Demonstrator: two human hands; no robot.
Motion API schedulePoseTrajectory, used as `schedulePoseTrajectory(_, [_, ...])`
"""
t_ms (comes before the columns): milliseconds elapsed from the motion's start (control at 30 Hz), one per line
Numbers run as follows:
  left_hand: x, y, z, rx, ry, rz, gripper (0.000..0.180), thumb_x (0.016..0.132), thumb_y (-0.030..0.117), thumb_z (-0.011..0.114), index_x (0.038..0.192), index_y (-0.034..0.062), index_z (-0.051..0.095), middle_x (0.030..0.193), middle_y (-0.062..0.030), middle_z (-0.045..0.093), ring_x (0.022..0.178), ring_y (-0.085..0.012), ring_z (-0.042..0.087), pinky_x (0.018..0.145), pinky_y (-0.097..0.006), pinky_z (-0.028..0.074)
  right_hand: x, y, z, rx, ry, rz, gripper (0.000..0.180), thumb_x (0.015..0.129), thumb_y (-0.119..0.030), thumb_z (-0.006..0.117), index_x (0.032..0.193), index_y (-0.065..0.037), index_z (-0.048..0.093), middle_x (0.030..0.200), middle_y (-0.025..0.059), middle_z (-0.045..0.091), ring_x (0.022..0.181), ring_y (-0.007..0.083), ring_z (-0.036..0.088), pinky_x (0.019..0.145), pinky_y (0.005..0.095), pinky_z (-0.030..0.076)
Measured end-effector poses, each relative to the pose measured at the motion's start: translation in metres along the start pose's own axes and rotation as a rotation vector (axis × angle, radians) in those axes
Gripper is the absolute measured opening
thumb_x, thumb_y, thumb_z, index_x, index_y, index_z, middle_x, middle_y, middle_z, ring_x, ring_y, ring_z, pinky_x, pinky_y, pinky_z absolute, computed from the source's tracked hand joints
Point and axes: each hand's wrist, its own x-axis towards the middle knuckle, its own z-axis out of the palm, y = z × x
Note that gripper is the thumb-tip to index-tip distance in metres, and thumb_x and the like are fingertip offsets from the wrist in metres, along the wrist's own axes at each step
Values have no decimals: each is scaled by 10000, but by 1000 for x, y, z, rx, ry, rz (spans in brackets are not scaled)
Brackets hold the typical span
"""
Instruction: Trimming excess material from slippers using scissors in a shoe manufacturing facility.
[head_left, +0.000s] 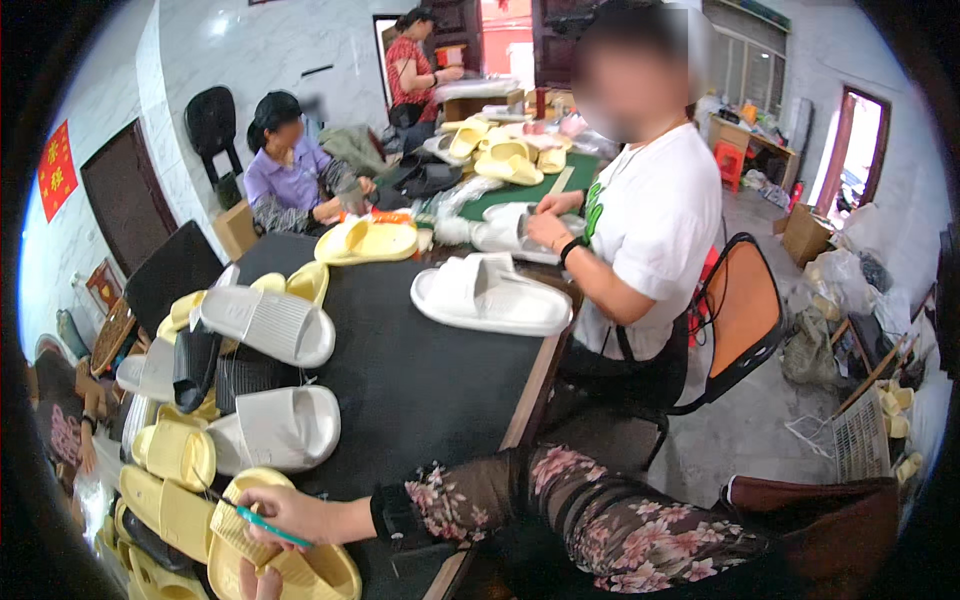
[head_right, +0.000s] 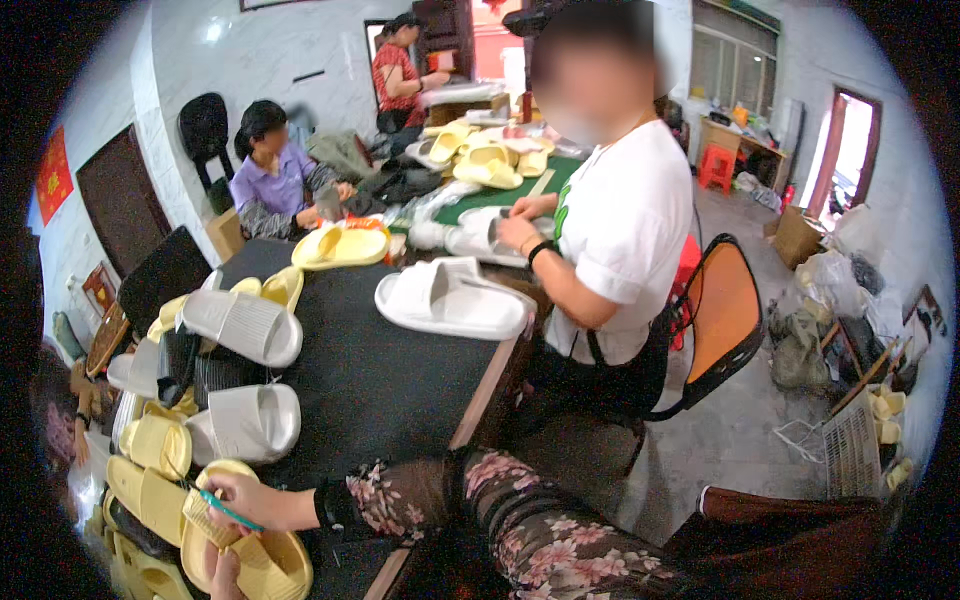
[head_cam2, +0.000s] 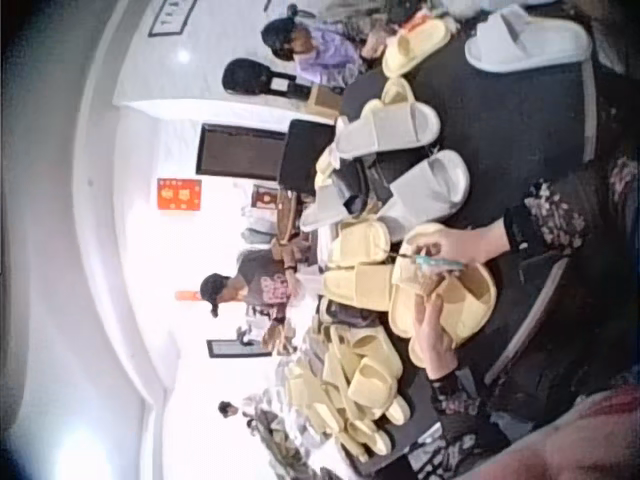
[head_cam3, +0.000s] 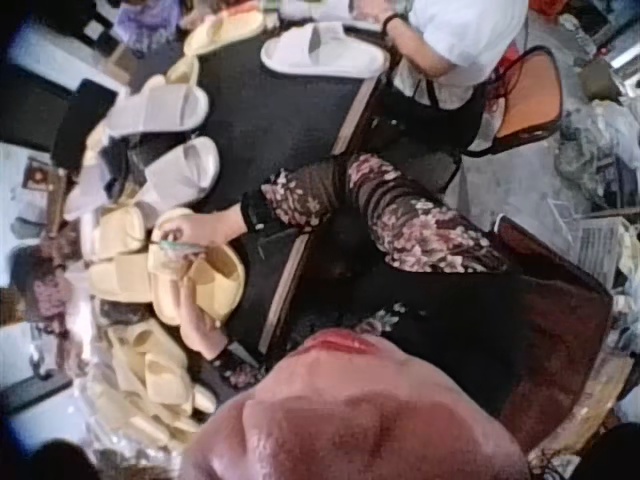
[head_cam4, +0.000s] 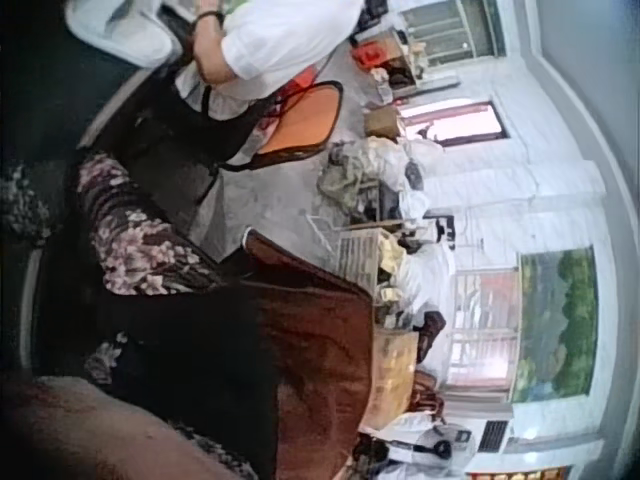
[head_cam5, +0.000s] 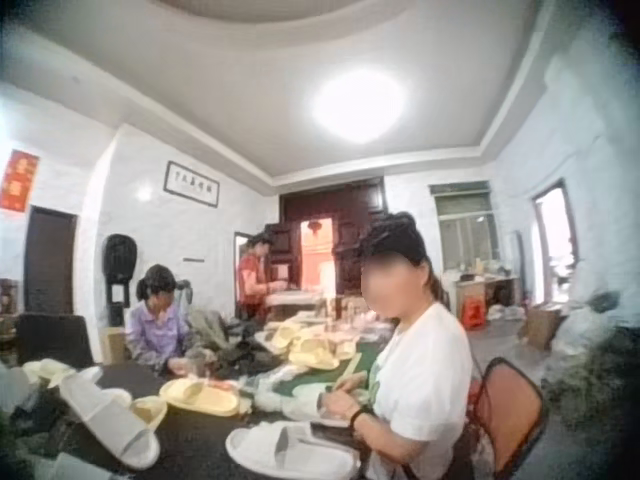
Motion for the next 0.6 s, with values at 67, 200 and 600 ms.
schedulePoseTrajectory(67, [-10, 6, 10, 78, 199, 21, 415, 894, 144, 576, 1255, -47, 500, 1151, -123, 592, 985, -189, 605, 785, -266, 494, 2, -1, 4, 91, -36, 1, 271, 889, -224, 561, 1095, -66, 484, 607, 0, 520, 396, 42, 449, 341, 185, 370])
schedulePoseTrajectory(200, [-12, 9, 14, 97, 179, 22, 425, 892, 167, 579, 1276, 1, 500, 1130, -92, 605, 903, -154, 610, 686, -230, 485, 0, 2, -1, 81, -49, 92, 240, 830, -199, 592, 1012, -73, 500, 635, 4, 493, 426, 65, 475, 332, 201, 376])
schedulePoseTrajectory(600, [-9, 4, 11, 146, 142, 2, 451, 905, 186, 558, 1299, -15, 470, 1106, -65, 604, 736, -75, 564, 548, -156, 378, 1, 10, -6, 108, -53, 89, 313, 822, -245, 594, 1057, -66, 492, 603, 33, 515, 371, 81, 456, 321, 212, 379])
